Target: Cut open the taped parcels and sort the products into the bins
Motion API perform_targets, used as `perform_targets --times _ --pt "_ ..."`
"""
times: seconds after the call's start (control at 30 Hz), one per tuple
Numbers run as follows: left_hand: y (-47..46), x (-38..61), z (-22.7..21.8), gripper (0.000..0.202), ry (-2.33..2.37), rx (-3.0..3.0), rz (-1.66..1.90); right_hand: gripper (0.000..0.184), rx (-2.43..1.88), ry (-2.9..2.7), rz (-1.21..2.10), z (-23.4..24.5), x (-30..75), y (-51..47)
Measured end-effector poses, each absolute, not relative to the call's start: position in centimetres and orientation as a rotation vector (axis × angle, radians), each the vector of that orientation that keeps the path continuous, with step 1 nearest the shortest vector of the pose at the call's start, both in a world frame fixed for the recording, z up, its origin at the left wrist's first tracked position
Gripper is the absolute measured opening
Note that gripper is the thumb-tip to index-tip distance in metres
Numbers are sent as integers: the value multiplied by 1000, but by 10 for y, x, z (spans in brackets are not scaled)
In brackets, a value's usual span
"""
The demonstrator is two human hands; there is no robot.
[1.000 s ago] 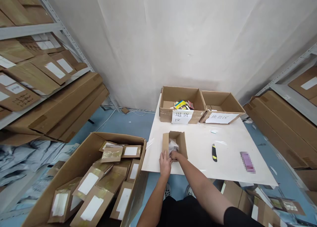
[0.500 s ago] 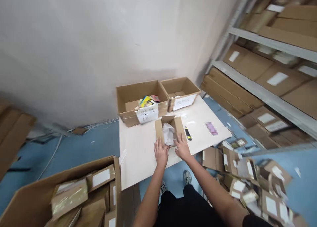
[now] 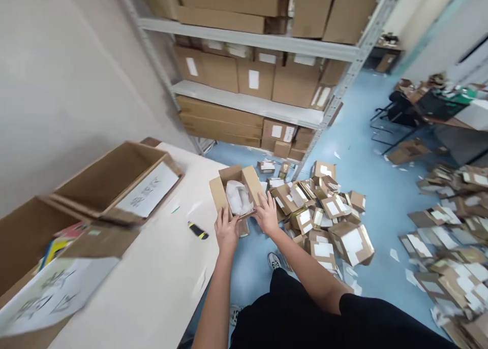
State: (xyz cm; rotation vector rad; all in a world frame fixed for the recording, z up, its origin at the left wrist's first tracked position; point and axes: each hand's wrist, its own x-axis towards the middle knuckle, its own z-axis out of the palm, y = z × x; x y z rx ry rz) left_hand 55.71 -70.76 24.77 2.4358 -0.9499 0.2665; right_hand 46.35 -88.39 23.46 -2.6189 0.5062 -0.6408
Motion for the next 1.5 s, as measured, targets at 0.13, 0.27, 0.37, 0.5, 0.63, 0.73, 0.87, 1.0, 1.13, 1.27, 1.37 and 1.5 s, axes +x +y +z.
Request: perform_targets --times 0.13,0.27,0.37,0.5,0.63,0.73,0.87,1.0,1.13,1.27,1.37,1.5 --pt "-837 534 245 22 -1173 2374 61 27 -2542 877 -629 235 410 -981" --pt "-960 498 245 21 -1451 2203 -64 29 -2462 1236 -645 232 343 -1064" --pt "-1034 465 250 30 -1606 2080 -125 41 -2373 1453 -730 228 297 -1117" --pt "-1084 438 261 58 -1681 2021 -164 69 -2186 1676 -773 225 262 -1167" --pt "-1079 443 262 58 -1647 2065 -167 68 -2213 1593 -763 222 263 -1178" --pt "-1058 460 260 55 -1569 2133 -146 67 -2265 1435 -822 221 280 -1166" --pt "-1020 486 261 55 -1459 2195 -103 68 -2340 1177 -845 229 317 -1142" --pt "-971 505 265 57 -1296 2286 -36 65 -2458 868 -747 244 364 -1115" --pt "-901 514 267 64 -1072 2413 13 65 -2492 548 -643 252 419 -1071" --pt "-798 519 272 65 -785 2534 87 65 -2476 208 -538 254 475 -992" --pt "-703 511 277 65 -524 2595 180 63 -2468 -53 -465 260 502 -911" --pt "-577 474 282 65 -156 2626 297 63 -2429 -397 -381 268 509 -791"
